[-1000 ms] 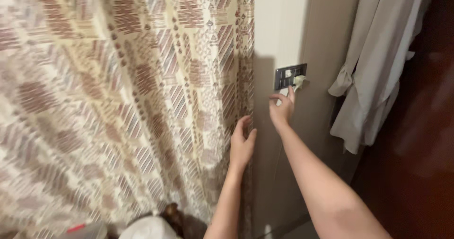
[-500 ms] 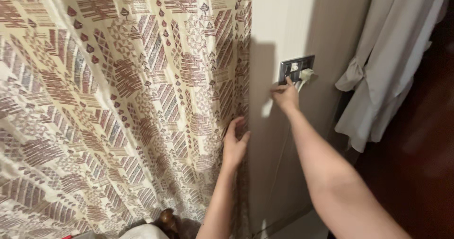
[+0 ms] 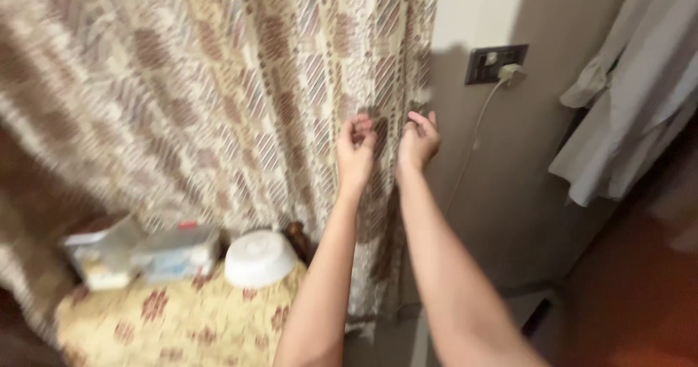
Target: The person clears items from a bed onto chairs, removes pillowcases from pillows, and strips the bedsheet from the mattress.
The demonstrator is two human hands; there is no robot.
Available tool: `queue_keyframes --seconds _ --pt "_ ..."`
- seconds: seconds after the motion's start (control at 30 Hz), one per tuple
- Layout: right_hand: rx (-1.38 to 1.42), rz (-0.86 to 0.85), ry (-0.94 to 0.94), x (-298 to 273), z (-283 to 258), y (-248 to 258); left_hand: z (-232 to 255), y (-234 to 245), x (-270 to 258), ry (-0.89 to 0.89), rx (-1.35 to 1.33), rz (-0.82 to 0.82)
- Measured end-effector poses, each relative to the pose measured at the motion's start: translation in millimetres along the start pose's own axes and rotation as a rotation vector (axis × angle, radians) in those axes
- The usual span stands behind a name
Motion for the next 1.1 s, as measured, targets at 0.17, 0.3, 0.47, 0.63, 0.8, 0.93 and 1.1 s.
queue_keyframes --seconds 0.17,0.3,0.47,0.63,0.8,0.93,1.1 --pt "0.394 -0.18 -0.243 -145.9 -58.7 6.8 78.5 40.4 -62.8 -0.039 -0.084 0.2" --pt "0.34 -0.509 -0.408 -238.3 -137.0 55.4 123.7 77.0 -144.1 0.019 -0.087 0.431" --pt "0.317 -0.735 -0.59 -311.4 -187.3 165.9 155.4 95.2 -282.2 -0.032 -0.143 0.635" --pt "0.387 -0.787 -0.816 -373.2 -207.2 219.2 195.3 114.4 -401.2 0.083 -0.057 0.791" --pt "0.391 -0.848 -0.885 -435.2 -232.4 244.5 274.0 144.3 -471.8 0.141 0.054 0.89" --pt "0.406 -0.91 -0.948 -495.3 -256.5 251.3 342.1 172.7 -525.7 0.117 0.048 0.947" --pt "0.389 -1.022 -0.997 -607.9 -316.7 244.4 446.9 242.2 -618.4 0.043 0.084 1.054"
Point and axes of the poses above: each hand's wrist, its own x-axis towards the middle knuckle, its own y-axis out of the back of the hand, z = x × y, the point moved 9 cm from there along x, towards the middle knuckle, and after that the axes turned 4 degrees about -y, right-handed, at the moved point
